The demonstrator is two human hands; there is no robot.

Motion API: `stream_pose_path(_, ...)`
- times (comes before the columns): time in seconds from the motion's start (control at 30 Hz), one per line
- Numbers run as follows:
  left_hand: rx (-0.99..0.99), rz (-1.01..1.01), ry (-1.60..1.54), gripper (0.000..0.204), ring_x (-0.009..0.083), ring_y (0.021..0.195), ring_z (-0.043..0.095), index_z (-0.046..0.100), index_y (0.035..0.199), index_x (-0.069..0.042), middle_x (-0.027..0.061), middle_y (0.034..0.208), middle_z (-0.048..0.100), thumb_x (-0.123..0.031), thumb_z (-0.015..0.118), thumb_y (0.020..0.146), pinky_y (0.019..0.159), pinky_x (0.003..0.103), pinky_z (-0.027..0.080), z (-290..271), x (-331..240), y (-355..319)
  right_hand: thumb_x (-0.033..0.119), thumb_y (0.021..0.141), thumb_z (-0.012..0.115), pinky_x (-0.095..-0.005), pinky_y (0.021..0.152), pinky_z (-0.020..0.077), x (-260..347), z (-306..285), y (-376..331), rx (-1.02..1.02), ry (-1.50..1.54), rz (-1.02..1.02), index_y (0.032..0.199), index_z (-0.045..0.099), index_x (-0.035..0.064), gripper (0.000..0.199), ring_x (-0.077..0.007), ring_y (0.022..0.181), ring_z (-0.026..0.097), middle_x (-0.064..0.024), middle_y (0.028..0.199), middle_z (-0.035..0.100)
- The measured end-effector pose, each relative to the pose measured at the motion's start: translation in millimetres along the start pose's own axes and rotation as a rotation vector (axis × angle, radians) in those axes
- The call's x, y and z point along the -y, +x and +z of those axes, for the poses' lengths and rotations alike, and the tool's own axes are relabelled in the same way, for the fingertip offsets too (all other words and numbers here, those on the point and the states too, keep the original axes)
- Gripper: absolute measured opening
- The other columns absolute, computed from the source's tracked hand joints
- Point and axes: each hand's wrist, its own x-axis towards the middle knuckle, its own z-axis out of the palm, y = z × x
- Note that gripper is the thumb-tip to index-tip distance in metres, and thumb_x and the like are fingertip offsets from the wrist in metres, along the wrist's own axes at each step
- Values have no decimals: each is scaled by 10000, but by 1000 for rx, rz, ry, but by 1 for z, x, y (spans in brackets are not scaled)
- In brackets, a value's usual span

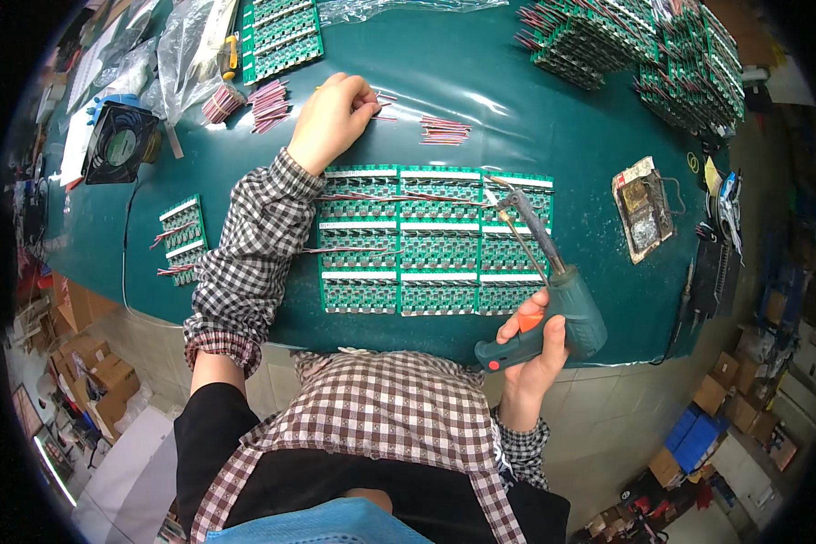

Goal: The person uses a soldering iron to attach red and white wires to multiple green circuit boards arranged on a green workbench. They repeatedly pick up wires, position them on the boards, and apply solder to secure the connections.

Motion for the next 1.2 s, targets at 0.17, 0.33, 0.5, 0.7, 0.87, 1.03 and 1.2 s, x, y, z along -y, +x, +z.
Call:
stream_pose_path(0.17, 47, -11, 50, 113, 308, 759, 590, 610, 787, -37, 120, 798, 584, -143, 650, 785, 685, 398, 466, -5, -1, 0, 391, 906, 575, -285, 493, 503, -2, -3, -2, -3, 9, -3, 1092, 484, -9, 451, -162, 605, 590, -85, 876, 575)
stream_pose_path(0.33, -51, 159, 74, 119, 333, 830, 566, 574, 825, -32, 127, 831, 573, -130, 638, 802, 718, 396, 460, -16, -13, 0, 405, 931, 536, -263, 533, 476, 0, -14, -7, 32, -48, -7, 1099, 450, 44, 408, -134, 632, 556, -46, 894, 561)
stream_pose_path(0.5, 168, -75, -419, 96, 51, 684, 533, 571, 915, 15, -1, 773, 585, -75, 594, 896, 625, 212, 456, -50, -57, -50, 398, 931, 538, -280, 577, 522, 2, -33, -11, 10, -153, -74, 1119, 451, 22, 429, -160, 703, 602, -68, 927, 569)
stream_pose_path(0.7, 468, -128, -496, 69, 97, 647, 595, 597, 902, 33, 58, 764, 619, -13, 590, 850, 593, 231, 482, -33, -78, -114, 356, 877, 628, -407, 701, 612, -3, -55, -12, 108, -302, -114, 1237, 454, -93, 601, -361, 960, 631, -194, 1018, 581)
stream_pose_path(0.87, 432, -110, -407, 64, 142, 628, 587, 595, 883, 5, 81, 758, 605, -19, 612, 826, 587, 270, 472, -20, -86, -127, 358, 885, 608, -401, 718, 608, -6, -52, -16, 151, -544, -164, 1226, 438, -129, 618, -355, 991, 612, -201, 1033, 572)
stream_pose_path(1.03, 350, -14, -304, 70, 189, 630, 578, 589, 843, -21, 81, 747, 581, -1, 624, 786, 583, 288, 476, -11, -109, -124, 331, 880, 601, -404, 712, 603, 0, -52, -19, 124, -568, -106, 1205, 457, -140, 590, -349, 942, 632, -211, 985, 599)
stream_pose_path(1.2, 310, 2, -247, 51, 221, 632, 595, 586, 814, -39, 89, 747, 592, -44, 616, 772, 573, 320, 476, 11, -102, -124, 285, 829, 674, -411, 694, 603, -1, -50, -20, 37, -461, -63, 1157, 503, -148, 569, -362, 888, 652, -212, 949, 632)
